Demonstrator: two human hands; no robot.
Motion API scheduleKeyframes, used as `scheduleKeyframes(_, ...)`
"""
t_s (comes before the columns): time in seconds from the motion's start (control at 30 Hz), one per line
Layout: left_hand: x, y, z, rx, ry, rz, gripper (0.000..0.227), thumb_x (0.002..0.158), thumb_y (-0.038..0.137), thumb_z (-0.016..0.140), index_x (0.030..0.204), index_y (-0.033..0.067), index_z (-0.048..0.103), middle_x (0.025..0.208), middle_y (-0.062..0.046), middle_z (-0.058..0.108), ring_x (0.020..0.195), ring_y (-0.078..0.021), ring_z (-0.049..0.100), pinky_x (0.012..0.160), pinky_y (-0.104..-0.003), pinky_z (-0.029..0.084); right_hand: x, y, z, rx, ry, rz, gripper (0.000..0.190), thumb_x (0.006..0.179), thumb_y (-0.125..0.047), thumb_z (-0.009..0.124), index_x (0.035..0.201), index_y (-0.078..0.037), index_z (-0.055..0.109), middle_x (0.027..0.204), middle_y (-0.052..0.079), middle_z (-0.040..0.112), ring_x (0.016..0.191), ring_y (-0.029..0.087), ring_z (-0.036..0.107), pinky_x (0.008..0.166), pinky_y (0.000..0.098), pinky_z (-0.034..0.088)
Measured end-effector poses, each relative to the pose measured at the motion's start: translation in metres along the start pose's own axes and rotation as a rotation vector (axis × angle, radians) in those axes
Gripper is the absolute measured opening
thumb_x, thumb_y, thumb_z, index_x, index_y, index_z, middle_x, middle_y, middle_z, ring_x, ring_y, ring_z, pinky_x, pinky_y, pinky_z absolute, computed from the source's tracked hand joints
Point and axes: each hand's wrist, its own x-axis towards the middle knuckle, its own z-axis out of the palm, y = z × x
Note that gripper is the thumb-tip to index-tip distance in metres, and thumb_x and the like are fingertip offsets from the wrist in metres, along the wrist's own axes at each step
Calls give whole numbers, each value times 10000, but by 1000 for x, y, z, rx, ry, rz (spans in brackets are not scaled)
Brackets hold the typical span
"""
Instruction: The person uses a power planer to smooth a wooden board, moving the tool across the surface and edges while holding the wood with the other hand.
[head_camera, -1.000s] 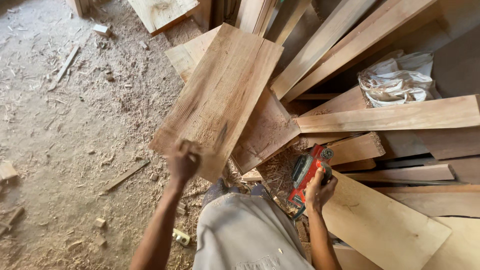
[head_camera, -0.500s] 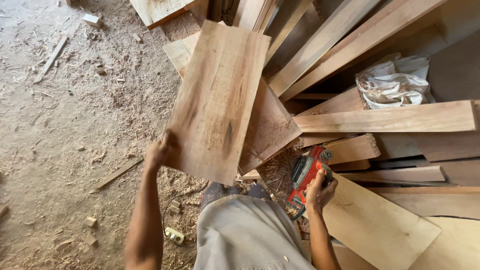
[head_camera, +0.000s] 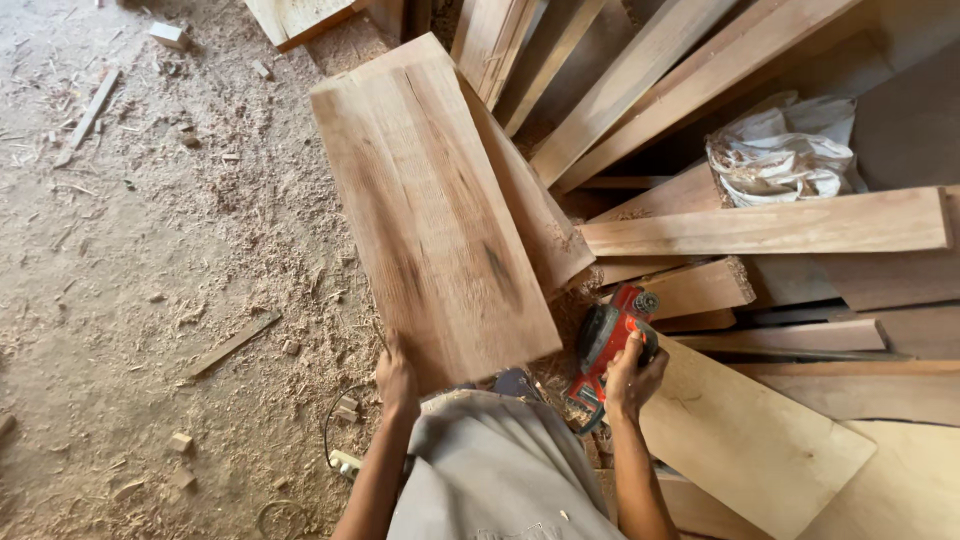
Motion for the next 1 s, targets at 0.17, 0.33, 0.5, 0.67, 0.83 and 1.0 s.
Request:
scheduleKeyframes(0.17,13,55,33,-7,-177,56,452,1021,584,407,913,186,591,798,94,640,661,2,600,567,-222,487,1,3,1,20,-19,-69,400,989,-333,653,1138,-48,415,692,28,510,504,96,460,403,277,357)
scheduleKeyframes(0.33,1,85,11,892,-308,-33,506,1042,533,458,997,85,687,654,-18,506,539,-134,381,521,-341,338,-4,-2,0,-22,-31,-45,379,994,-342,626,1135,-60,417,676,30,515,494,103,480,398,291,379)
scheduleKeyframes(0.5,7,67,39,-103,-185,-9,451,1071,435,458,1001,47,678,740,-13,544,604,-112,438,559,-315,378,-5,-5,1,35,-49,0,387,988,-339,631,1137,-63,405,667,31,490,488,102,440,398,291,350)
scheduleKeyframes(0.67,3,64,109,-503,-69,-264,406,1036,407,421,1134,53,593,1014,-114,580,851,-234,565,736,-467,481,-3,-3,3,60,-59,-30,398,996,-330,644,1126,-47,398,682,29,502,497,94,455,399,281,357)
scheduleKeyframes(0.83,4,72,121,-500,-1,-277,456,1010,397,418,1226,20,556,1218,-199,614,1042,-329,644,893,-564,549,1,-3,1,73,-40,4,397,973,-328,650,1123,-61,398,658,28,493,465,97,445,380,276,355)
scheduleKeyframes(1.0,39,35,130,-403,-9,-177,534,1023,425,363,1220,-12,598,1217,-206,648,1009,-287,648,866,-490,564,-1,-3,3,33,-43,-12,399,981,-338,660,1132,-52,427,663,33,519,475,102,459,385,281,356)
